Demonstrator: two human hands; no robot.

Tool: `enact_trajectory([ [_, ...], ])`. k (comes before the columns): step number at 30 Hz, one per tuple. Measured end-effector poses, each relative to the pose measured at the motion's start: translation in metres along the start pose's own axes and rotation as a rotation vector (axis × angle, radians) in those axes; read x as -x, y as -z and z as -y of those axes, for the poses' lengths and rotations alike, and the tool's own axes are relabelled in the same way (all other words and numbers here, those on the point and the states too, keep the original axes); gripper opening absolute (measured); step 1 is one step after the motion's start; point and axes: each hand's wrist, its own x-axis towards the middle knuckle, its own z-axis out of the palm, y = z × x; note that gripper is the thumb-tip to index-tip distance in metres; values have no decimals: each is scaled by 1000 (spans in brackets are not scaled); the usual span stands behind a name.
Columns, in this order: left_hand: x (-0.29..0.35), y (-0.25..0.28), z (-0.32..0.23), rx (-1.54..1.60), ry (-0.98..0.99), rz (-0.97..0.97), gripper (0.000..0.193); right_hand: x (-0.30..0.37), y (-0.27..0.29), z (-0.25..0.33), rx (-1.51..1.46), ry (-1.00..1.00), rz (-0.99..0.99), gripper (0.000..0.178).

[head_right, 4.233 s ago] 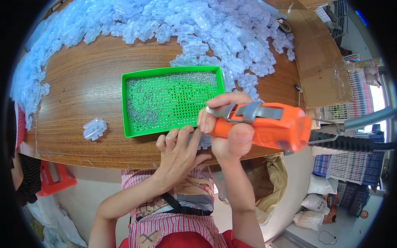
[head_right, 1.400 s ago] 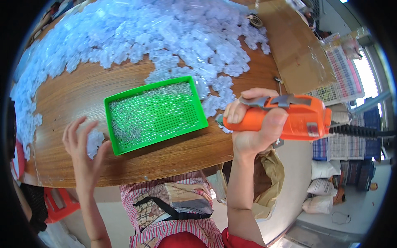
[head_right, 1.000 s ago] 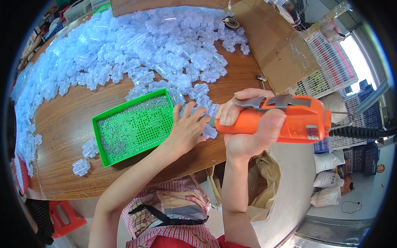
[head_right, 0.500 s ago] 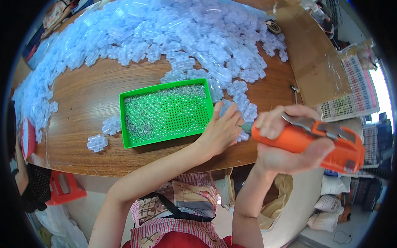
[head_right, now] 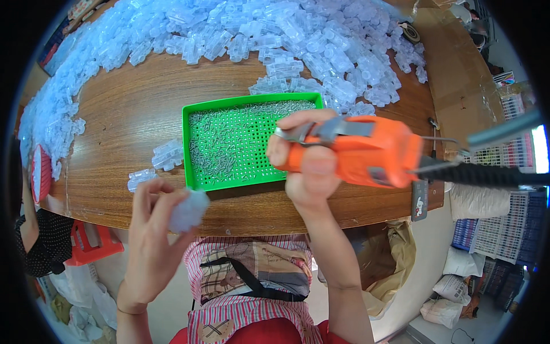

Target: The person picks up plastic components, aligns them with metal pins on a green tray, and uses a power screwdriver to secure the pins into the components. This process is repeated multiple times, with the person occasionally moving finished pieces aside and pulling more components from a pile.

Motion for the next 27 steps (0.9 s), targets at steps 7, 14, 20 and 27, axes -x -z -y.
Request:
enact_trajectory([
  [7,-9,-19,0,-520,-100,-158,31,-4,-18,-28,30,0,70,75],
  [14,-26,-38,-8,-693,-142,-132,17,-4,-15,-35,53,-4,49,73],
  [20,-23,-16,-8,-580,-201,-226,20,-6,-14,-33,48,-16,45,72],
  [27,-35,-45,11,-126,-369,51,52,-3,-15,-35,-10,-43,64,72],
])
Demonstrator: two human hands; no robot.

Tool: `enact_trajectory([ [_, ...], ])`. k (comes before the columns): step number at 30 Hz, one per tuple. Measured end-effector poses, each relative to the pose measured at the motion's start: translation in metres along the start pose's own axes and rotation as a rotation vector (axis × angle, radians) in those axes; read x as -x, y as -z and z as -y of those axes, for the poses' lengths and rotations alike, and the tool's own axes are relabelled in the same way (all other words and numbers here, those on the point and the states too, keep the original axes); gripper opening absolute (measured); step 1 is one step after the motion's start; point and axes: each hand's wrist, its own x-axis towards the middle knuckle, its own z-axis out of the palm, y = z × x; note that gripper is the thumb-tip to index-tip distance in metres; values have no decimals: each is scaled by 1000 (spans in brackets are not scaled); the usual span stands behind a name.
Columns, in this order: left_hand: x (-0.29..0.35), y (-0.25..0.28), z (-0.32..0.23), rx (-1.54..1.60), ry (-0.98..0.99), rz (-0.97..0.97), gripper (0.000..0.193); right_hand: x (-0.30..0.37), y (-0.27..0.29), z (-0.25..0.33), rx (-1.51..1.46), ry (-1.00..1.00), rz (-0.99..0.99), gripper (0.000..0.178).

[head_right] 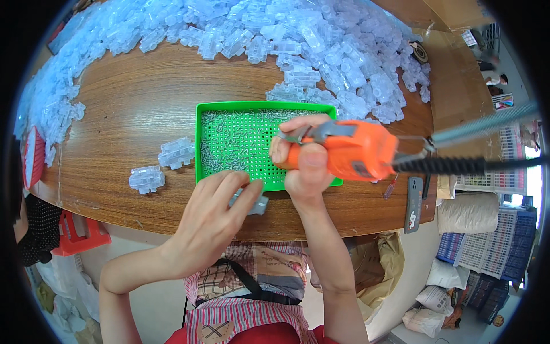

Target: The person picks up plastic components, aligns them with metal pins on a green tray, and uses a power screwdriver to secure the pins into the components. This process is repeated multiple times, with the person occasionally moving finished pieces aside and pulling more components from a pile.

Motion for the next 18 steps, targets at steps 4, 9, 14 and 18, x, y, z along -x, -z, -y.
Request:
enact_trajectory([
  [4,-5,-16,11,174,-85,-95,87,-2,7,45,-136,130,70,82],
  [9,12,-26,26,373,28,-167,95,6,-4,91,-115,211,295,81],
  [14,19,-43,32,456,46,-227,95,27,-19,91,-53,138,326,79],
  [18,16,-39,30,494,88,-211,89,32,-20,84,6,127,368,83],
])
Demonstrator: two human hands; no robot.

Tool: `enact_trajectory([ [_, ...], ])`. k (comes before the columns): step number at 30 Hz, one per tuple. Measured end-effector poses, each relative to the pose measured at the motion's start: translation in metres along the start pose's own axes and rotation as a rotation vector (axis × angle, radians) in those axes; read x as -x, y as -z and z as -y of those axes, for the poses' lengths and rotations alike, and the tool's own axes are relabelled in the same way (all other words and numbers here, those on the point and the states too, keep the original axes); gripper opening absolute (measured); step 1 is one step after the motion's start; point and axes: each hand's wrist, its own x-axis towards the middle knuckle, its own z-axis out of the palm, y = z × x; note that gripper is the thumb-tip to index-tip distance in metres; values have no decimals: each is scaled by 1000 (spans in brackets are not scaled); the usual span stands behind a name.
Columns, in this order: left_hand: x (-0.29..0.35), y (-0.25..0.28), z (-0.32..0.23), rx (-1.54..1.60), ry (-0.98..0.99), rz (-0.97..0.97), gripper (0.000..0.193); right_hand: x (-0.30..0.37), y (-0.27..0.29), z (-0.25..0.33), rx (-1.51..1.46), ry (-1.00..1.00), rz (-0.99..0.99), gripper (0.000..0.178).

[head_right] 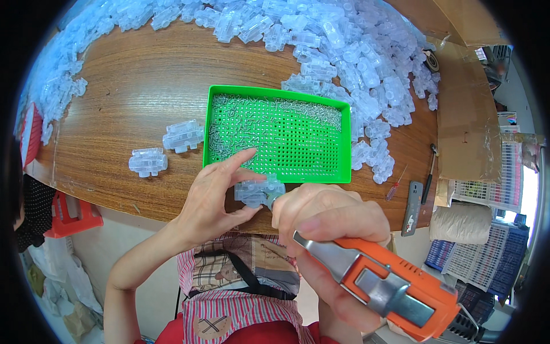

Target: The person picks up plastic components, aligns them with metal pins on a green tray, and uses a power screwdriver to secure the pins into the components. This process is repeated multiple times, with the person occasionally moving finished pieces aside and pulling more components from a pile.

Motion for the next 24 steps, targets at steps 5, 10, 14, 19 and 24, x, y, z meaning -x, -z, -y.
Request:
enact_trajectory([
  [5,2,0,2,7,14,10,82,6,-2,-4,-174,-107,-53,82],
  [10,3,1,5,37,16,10,76,8,-8,-14,-29,-52,1,77],
  [14,0,0,4,23,-38,-4,72,4,-12,-19,0,16,29,79],
  [19,1,1,4,10,-41,-10,70,6,-9,-18,35,20,85,79],
  [24,-1,2,0,-7,-93,-48,64,6,-12,-17,30,-71,-7,80],
])
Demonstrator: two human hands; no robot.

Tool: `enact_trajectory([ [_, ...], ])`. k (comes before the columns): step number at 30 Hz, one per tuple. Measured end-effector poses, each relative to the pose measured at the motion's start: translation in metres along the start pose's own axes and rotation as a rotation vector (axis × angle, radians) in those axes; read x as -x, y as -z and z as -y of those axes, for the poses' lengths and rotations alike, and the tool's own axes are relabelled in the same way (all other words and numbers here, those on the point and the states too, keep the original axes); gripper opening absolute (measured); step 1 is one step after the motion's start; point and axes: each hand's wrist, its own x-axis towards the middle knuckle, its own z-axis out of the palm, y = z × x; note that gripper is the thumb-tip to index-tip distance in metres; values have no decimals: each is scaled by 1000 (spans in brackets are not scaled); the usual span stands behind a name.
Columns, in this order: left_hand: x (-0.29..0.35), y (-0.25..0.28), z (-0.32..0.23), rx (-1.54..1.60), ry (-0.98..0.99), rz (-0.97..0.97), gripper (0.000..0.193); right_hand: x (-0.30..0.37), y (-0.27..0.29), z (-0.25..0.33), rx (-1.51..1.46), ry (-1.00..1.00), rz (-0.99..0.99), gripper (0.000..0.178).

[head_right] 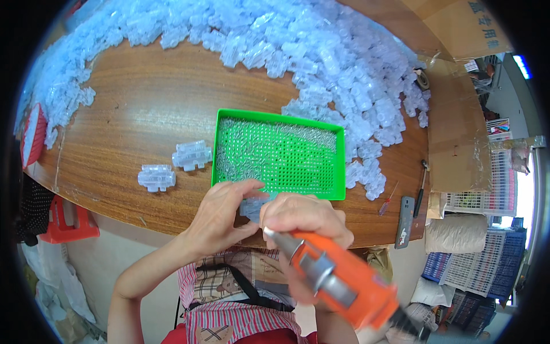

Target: The person picks up plastic components, aligns them with metal pins on a green tray, and uses a power screwdriver to secure the pins into the components. This process is repeated multiple times, with the person occasionally moving finished pieces aside and pulling more components from a pile.

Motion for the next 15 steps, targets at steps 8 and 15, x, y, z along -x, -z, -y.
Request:
enact_trajectory([
  [8,-8,74,-29,-255,226,-213,59,-27,42,32,-79,134,-304,75],
  [15,-14,157,39,-573,526,17,50,-11,77,24,182,76,-536,71],
])
